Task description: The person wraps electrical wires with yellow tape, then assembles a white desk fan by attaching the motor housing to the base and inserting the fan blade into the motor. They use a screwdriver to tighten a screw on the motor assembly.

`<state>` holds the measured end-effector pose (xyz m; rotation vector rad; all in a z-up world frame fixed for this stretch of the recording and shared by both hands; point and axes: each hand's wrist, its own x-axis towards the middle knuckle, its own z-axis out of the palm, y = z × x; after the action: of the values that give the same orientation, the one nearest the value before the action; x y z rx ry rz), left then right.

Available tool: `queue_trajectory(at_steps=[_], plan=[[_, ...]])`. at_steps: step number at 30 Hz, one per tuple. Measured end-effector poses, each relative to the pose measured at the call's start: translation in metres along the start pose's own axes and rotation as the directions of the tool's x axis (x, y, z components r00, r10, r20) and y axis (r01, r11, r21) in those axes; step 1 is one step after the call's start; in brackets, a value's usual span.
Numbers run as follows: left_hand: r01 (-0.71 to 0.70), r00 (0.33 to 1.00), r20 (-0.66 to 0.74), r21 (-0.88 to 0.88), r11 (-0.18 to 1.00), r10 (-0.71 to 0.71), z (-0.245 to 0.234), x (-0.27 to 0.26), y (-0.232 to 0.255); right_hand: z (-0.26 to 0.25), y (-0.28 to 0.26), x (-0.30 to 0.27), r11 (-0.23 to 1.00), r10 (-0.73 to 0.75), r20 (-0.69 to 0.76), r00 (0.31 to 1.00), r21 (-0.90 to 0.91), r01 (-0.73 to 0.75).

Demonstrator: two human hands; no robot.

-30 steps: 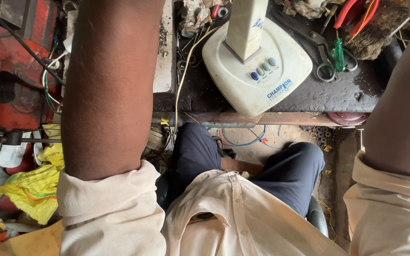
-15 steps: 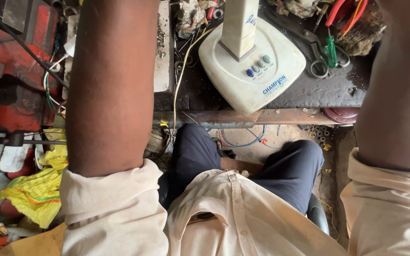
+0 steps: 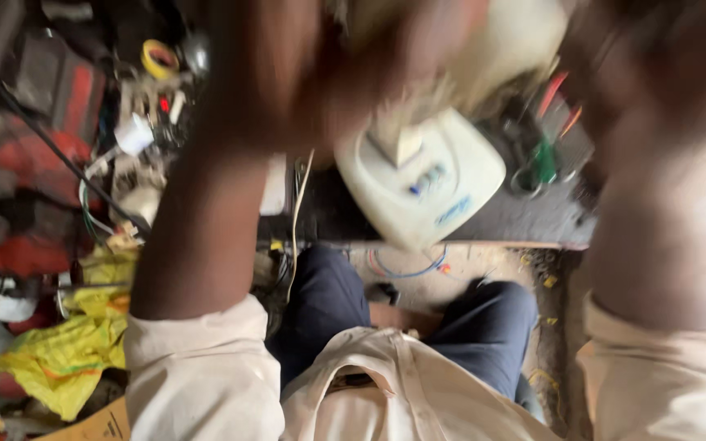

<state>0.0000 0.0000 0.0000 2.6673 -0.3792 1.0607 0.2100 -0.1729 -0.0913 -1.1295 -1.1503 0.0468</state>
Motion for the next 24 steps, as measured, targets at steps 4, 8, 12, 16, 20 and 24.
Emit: queue_trajectory(at_steps=[4, 8, 12, 16, 20, 24], plan=[[0.030, 1.000, -0.006, -0.109, 0.994, -0.031, 0.004, 0.016, -0.009, 0.007, -0.021, -0.005, 0.998, -0.010, -0.048, 0.999, -0.057, 0.007], [0.157, 0.986, 0.074, -0.174, 0.972, -0.146, 0.007, 0.018, 0.006, 0.020, -0.035, -0.024, 0.948, 0.317, -0.091, 0.944, 0.013, -0.317], [0.219, 0.970, 0.133, -0.134, 0.966, -0.201, 0.002, 0.012, 0.012, 0.010, -0.048, -0.010, 0.941, 0.328, -0.027, 0.944, -0.075, -0.329], [0.274, 0.959, 0.114, -0.124, 0.954, -0.261, 0.005, 0.010, 0.022, 0.005, -0.061, 0.006, 0.811, 0.561, 0.025, 0.828, -0.216, -0.543], [0.332, 0.941, 0.106, -0.087, 0.939, -0.323, 0.007, 0.006, 0.032, 0.001, -0.070, 0.019, 0.534, 0.804, 0.051, 0.592, -0.498, -0.683], [0.334, 0.942, 0.056, -0.040, 0.942, -0.331, 0.012, 0.013, 0.035, 0.004, -0.079, 0.037, 0.521, 0.851, 0.087, 0.517, -0.252, -0.815]])
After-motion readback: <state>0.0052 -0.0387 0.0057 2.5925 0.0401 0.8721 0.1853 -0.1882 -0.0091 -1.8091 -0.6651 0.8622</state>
